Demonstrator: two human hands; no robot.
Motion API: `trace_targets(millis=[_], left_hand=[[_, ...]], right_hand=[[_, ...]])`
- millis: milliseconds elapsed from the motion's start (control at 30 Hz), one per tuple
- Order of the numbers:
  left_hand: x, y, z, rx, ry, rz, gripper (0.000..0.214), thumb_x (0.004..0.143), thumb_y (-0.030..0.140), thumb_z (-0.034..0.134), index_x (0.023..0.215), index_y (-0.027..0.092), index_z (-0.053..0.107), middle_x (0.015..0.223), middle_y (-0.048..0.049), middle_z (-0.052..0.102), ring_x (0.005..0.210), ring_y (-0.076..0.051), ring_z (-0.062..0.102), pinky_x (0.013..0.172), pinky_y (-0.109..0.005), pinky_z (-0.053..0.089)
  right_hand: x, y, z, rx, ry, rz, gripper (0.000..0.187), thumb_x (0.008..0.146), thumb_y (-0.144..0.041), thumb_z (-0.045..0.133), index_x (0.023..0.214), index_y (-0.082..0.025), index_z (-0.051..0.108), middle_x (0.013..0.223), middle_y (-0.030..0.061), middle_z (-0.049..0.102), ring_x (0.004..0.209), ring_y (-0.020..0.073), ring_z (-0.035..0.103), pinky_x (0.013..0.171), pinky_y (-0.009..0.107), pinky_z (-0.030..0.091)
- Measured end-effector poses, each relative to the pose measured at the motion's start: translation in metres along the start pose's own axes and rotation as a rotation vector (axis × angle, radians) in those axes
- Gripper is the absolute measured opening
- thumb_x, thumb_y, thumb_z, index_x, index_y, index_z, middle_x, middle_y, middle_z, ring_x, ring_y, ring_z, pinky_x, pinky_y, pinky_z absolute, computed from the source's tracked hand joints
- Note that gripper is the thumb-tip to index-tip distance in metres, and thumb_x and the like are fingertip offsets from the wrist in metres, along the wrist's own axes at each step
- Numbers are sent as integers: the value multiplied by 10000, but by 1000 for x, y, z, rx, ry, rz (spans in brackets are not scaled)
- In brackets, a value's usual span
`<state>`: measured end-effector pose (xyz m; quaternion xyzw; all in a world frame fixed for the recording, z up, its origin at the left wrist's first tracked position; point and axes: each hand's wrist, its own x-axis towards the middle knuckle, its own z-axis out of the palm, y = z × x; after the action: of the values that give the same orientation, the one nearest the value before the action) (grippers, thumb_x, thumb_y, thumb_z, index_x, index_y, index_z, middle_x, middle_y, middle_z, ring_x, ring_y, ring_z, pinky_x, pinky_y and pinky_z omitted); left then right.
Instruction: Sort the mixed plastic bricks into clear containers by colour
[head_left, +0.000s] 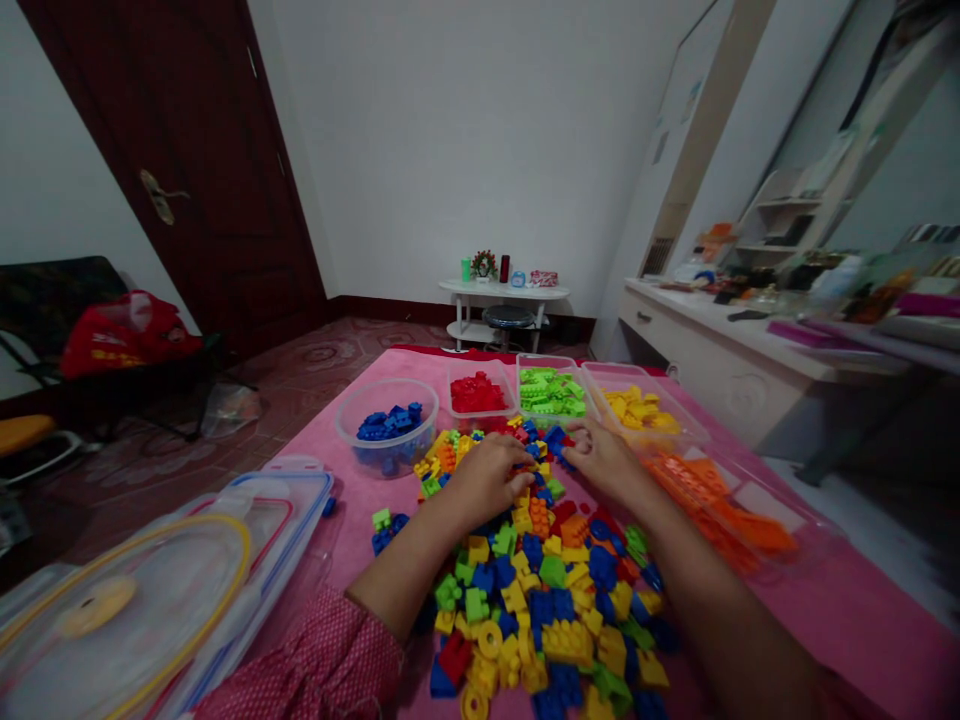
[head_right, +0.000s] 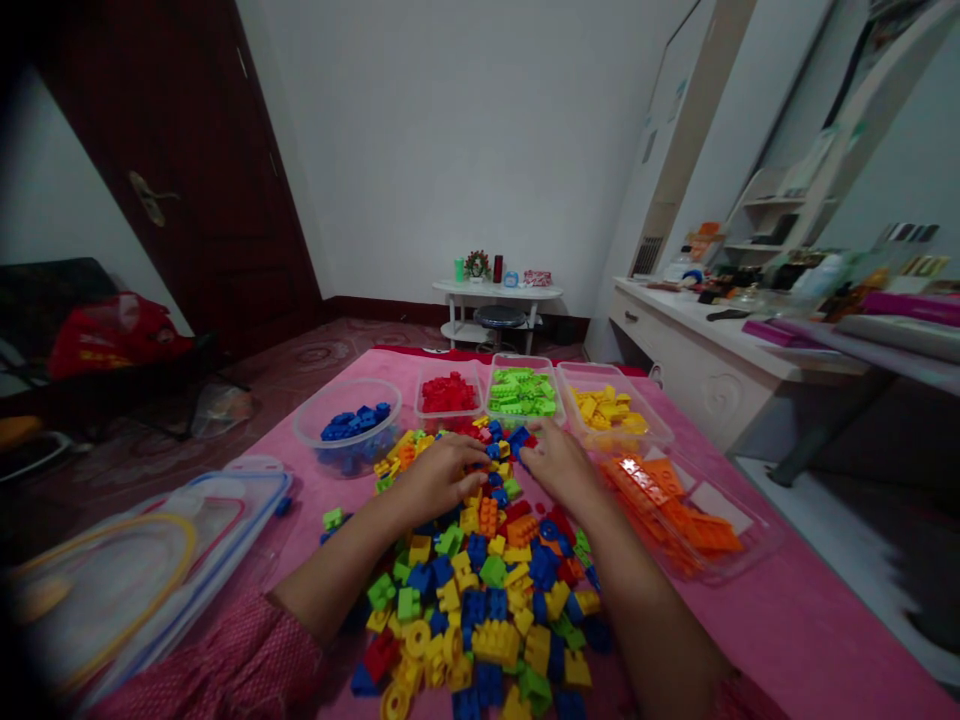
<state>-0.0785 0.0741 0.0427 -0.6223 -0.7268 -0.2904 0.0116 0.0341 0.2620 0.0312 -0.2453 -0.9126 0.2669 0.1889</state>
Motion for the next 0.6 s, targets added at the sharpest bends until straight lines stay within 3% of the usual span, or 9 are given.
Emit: trace_targets(millis=[100,233,367,500,600], left_hand=[[0,0,1,32,-36,-16,225,813,242,542,967,177,693,999,-65,678,961,-201,587,867,-294,435],[0,2,2,46,-97,-37,215,818,233,513,918,191,698,914,-53,683,830,-174,610,735,-254,442],[1,3,3,50,-88,-32,217,815,233,511,917,199,700,895,-54,688,821,-176,612,730,-256,432],[1,3,2,33,-88,-33,221,812,231,510,912,202,705,890,-53,695,828,-178,616,739,-256,431],[1,4,1,15,-82,-54,234,795,213,515,933,209,705,907,-45,702,816,-175,618,716,-250,430]], right_hand=[[1,-5,4,-117,-21,-40,504,760,-219,504,1264,-206,504,649,-15,602,610,148,546,562,230,347],[-3,-9,4,-197,-120,-6,540,779,-239,484,1317,-192,467,735,18,644,672,170,567,597,244,358],[-7,-14,0,-230,-163,11,381,747,-243,496,1111,-206,600,778,28,652,703,175,573,592,243,349],[-9,-18,-7,-277,-151,54,227,687,-251,538,891,-213,630,724,14,634,655,166,557,541,238,306],[-9,-20,-11,-299,-139,78,224,680,-263,546,880,-224,640,732,14,642,653,165,561,537,238,308]])
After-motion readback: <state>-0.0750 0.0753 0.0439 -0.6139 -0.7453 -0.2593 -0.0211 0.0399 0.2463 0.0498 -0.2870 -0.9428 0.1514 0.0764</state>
